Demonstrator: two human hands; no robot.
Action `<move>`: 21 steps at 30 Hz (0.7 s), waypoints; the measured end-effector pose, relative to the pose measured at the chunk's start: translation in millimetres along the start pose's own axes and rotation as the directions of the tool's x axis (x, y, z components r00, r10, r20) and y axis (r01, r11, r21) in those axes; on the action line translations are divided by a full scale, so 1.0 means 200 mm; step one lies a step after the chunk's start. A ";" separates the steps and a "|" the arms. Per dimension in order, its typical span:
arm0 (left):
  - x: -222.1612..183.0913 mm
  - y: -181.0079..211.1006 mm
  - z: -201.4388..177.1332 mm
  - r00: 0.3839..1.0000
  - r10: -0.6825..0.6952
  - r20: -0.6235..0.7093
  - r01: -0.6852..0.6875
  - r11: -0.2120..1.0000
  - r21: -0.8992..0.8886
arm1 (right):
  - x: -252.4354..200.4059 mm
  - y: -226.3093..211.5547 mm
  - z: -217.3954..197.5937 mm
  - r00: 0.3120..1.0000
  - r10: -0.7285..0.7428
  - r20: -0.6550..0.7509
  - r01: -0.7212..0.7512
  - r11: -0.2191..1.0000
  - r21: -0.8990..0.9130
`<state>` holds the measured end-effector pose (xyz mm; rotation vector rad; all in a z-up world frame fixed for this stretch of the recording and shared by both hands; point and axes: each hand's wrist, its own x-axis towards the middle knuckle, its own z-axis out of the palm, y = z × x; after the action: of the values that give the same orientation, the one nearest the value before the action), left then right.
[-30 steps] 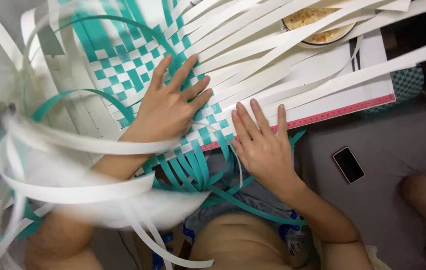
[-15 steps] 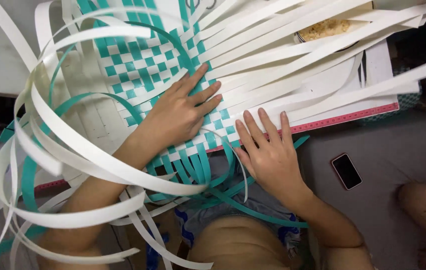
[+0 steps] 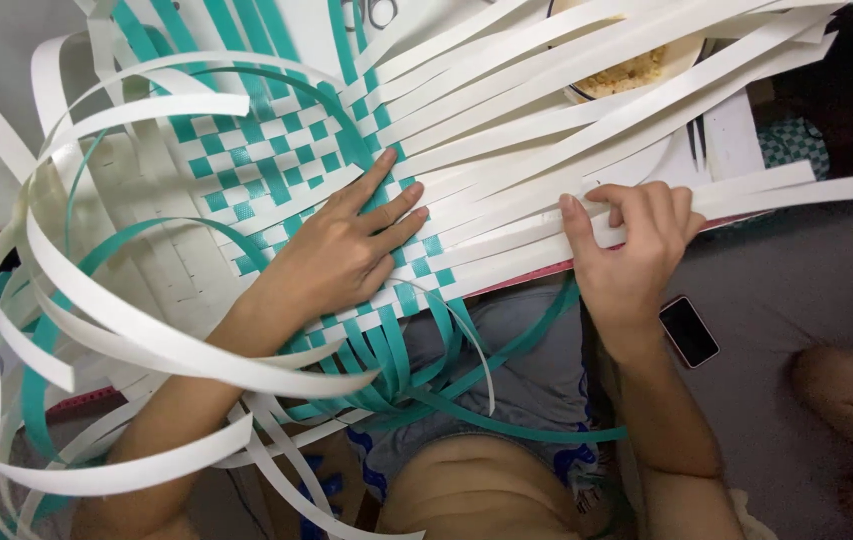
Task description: The person is weaving white and teal plastic strips together to create a woven pattern, likely for a bag or mat.
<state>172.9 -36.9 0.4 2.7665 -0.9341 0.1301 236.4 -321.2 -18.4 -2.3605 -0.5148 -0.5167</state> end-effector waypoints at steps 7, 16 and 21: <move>-0.01 0.00 0.01 0.998 0.041 -0.040 -0.041 0.999 0.001 | 0.03 0.01 0.03 0.988 0.061 0.138 -0.080 0.988 0.131; -0.01 -0.02 0.07 0.995 0.059 -0.076 -0.049 0.991 0.124 | -0.03 0.20 0.10 0.972 -0.132 0.192 0.104 0.983 0.153; 0.00 -0.14 0.39 0.952 0.165 -0.257 -0.114 0.973 0.203 | -0.12 0.30 0.16 0.985 0.031 0.168 -0.063 0.981 0.184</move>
<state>191.6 -32.8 -80.0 2.7447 -1.0903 0.6354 253.3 -346.6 -83.6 -2.2367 -0.5555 -0.2399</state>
